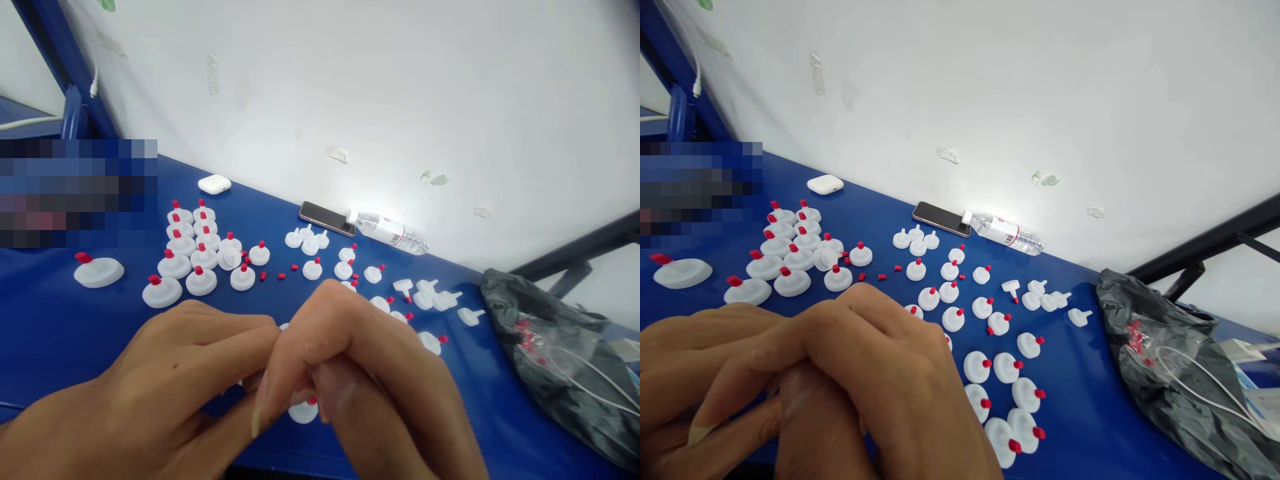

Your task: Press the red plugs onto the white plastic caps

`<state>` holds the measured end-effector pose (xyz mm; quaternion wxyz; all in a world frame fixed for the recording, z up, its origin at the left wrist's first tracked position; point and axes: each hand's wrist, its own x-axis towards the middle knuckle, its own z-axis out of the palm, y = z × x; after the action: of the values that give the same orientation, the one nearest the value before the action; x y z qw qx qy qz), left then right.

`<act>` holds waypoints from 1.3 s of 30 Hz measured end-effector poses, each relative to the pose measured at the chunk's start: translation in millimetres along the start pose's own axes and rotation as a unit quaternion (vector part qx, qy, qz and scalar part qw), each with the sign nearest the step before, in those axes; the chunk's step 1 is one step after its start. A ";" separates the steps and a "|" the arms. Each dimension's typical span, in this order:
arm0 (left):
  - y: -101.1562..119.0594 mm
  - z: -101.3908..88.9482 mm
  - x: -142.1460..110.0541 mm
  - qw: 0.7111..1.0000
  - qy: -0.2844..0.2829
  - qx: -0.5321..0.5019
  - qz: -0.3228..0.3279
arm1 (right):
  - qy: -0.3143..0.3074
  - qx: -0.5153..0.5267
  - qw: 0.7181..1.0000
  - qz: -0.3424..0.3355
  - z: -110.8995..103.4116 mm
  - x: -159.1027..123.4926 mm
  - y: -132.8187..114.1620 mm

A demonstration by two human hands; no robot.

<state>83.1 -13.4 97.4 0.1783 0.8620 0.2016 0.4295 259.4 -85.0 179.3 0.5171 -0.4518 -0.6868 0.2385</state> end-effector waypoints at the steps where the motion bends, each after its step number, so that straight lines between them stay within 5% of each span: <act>1: 0.3 0.4 0.0 1.000 0.002 0.000 -0.001 | 0.004 -0.002 1.000 -0.003 0.0 0.0 -0.1; 39: 1.1 5.3 1.1 1.000 0.003 -0.001 0.002 | -0.012 -0.034 0.999 -0.008 -1.2 0.7 7.5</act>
<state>88.2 -14.4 95.7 0.1772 0.8609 0.2001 0.4330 263.2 -81.0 174.1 0.4953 -0.4604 -0.7042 0.2163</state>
